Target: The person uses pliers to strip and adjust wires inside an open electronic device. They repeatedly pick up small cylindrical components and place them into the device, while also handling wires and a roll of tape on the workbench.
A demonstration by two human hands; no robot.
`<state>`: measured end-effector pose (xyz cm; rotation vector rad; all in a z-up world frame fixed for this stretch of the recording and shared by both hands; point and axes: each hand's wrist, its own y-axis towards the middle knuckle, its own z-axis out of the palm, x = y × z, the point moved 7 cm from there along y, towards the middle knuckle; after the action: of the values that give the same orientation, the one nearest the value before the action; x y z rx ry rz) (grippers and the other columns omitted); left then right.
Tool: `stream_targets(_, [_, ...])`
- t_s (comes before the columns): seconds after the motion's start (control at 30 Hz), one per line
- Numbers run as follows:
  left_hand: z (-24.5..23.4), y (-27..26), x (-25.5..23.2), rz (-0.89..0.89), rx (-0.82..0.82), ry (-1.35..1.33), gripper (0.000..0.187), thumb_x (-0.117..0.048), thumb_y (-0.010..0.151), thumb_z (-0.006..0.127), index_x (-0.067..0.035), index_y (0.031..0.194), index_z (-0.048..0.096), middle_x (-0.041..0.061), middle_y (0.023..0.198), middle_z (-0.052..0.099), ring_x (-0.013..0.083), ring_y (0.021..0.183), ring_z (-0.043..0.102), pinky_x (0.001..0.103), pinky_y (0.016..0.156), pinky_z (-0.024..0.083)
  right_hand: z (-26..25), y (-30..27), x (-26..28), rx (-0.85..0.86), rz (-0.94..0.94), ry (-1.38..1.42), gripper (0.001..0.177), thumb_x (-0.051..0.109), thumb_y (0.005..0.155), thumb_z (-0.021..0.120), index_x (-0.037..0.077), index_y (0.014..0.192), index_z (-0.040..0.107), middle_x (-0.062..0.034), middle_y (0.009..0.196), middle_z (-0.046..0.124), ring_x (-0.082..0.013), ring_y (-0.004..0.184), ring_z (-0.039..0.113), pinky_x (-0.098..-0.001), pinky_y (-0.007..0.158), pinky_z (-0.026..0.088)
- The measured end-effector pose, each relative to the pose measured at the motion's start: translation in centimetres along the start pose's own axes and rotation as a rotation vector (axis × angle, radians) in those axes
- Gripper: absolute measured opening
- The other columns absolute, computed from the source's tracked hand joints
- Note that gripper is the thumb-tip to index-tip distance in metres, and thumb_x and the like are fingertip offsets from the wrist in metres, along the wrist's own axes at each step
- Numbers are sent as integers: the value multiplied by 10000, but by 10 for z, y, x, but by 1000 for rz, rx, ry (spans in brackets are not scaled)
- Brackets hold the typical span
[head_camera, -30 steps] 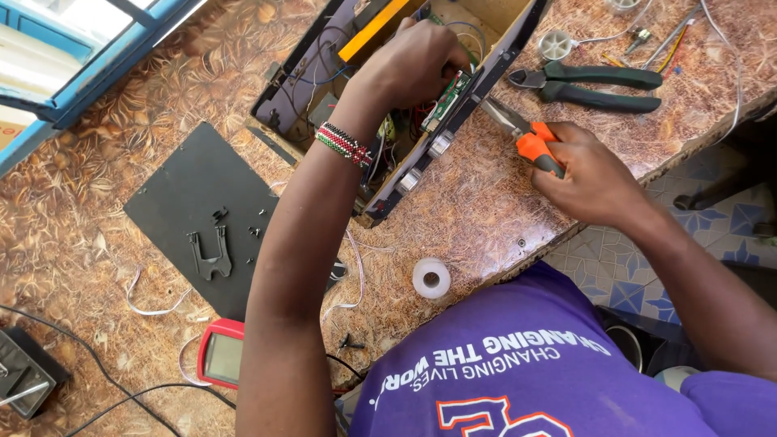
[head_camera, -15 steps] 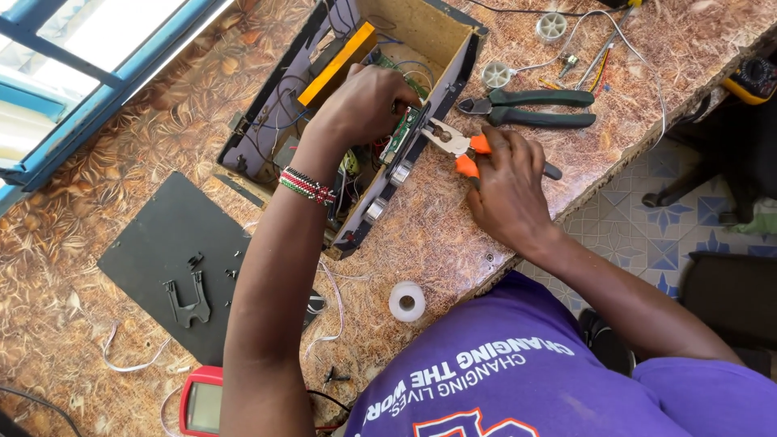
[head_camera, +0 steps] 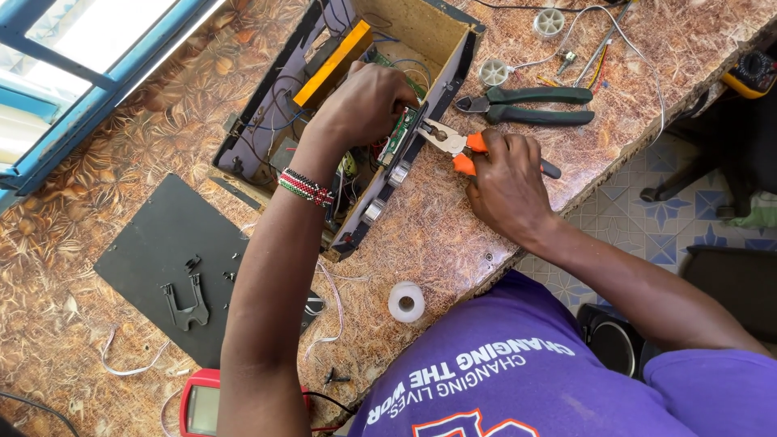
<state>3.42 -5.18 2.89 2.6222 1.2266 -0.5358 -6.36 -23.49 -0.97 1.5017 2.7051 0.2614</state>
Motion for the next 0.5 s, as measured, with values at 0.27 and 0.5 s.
stream_targets(0.27, [-2, 3, 0, -9, -11, -23, 338, 187, 793, 562, -118, 659, 615, -20, 639, 524, 199, 637, 545, 395, 807, 440, 5, 7, -9, 218, 59, 163, 274, 279, 860, 683, 20, 902, 757, -259, 1418, 574, -443, 1221, 546, -624, 1110, 371])
stream_targets(0.5, [29, 9, 42, -122, 83, -86, 108, -57, 730, 648, -160, 698, 635, 47, 677, 636, 366, 716, 654, 445, 813, 447, -24, 2, -22, 155, 28, 119, 335, 251, 851, 644, 22, 1065, 760, -138, 1418, 566, -366, 1268, 541, -523, 1076, 354])
